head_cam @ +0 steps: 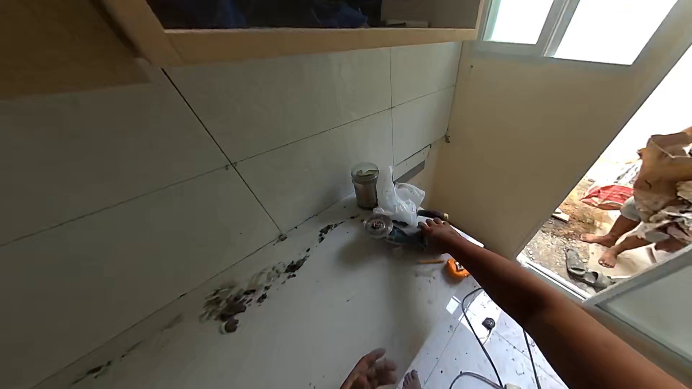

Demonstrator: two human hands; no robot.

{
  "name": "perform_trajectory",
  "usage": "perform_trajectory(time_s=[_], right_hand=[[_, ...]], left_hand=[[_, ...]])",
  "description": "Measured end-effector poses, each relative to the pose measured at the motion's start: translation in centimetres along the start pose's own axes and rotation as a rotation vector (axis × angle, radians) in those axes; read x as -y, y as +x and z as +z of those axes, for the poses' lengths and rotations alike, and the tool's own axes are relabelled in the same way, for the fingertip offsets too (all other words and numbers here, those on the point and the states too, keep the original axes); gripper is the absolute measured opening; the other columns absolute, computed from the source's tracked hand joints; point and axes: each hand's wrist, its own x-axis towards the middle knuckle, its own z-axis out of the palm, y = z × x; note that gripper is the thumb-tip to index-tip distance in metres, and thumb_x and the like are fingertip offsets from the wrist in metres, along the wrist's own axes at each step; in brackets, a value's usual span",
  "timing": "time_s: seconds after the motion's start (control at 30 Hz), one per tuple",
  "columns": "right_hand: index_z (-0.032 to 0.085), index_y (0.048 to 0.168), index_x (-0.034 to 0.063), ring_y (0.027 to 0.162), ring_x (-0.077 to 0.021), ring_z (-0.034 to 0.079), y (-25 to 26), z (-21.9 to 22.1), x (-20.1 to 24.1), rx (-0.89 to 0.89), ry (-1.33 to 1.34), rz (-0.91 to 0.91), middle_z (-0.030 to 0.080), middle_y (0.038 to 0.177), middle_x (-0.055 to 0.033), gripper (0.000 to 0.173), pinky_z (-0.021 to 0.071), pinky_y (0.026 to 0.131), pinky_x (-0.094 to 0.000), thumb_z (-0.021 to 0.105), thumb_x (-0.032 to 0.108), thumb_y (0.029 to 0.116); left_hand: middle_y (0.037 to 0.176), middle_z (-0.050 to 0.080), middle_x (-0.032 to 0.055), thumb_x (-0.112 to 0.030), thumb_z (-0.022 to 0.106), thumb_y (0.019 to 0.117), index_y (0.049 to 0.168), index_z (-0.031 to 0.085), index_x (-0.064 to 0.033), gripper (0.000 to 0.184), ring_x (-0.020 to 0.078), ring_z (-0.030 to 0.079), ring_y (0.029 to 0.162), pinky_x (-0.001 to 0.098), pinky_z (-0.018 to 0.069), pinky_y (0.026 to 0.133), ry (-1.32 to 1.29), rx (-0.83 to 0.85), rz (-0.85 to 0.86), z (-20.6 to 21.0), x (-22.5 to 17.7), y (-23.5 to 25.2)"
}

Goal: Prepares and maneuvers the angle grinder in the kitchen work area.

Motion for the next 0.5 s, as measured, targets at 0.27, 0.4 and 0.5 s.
perform_trajectory(time_s=[0.27, 0.4, 0.5], right_hand=[[0.043, 0.152, 0.011, 0.127, -0.0442, 0.057, 4.7, 1.4, -2.3, 0.202, 0.028, -0.139, 0.054, 0.145, -0.0221, 0.088, 0.0462, 0.1, -0.0682, 0.083, 0.036, 0.0785], [0.045, 0.151, 0.0099, 0.131, -0.0426, 0.054, 4.1, 1.2, -2.0, 0.15, 0.049, -0.153, 0.052, 0.147, -0.0204, 0.085, 0.0455, 0.102, -0.0657, 0.082, 0.039, 0.0794], [0.049, 0.145, 0.0103, 0.128, -0.0398, 0.057, 3.0, -0.8, -0.5, 0.193, 0.031, -0.17, 0.058, 0.14, -0.019, 0.077, 0.0473, 0.101, -0.0633, 0.078, 0.041, 0.0808]], left_hand=[[0.124, 0.066, 0.0166, -0.032, 0.031, 0.1134, 0.142, 0.045, -0.0022, 0.044, 0.0275, 0.067, 0.109, 0.046, 0.0552, 0.09, -0.106, -0.394, -0.111, 7.0, -3.0, 20.2], [0.135, 0.06, 0.0197, -0.039, 0.045, 0.1096, 0.149, 0.043, -0.0071, 0.051, 0.0304, 0.063, 0.115, 0.0484, 0.0526, 0.094, -0.126, -0.489, -0.13, 7.8, -3.1, 25.9], [0.13, 0.063, 0.017, -0.043, 0.049, 0.1075, 0.144, 0.049, -0.0071, 0.051, 0.0281, 0.064, 0.113, 0.0472, 0.0539, 0.092, -0.147, -0.585, -0.093, 8.2, -3.2, 28.0]])
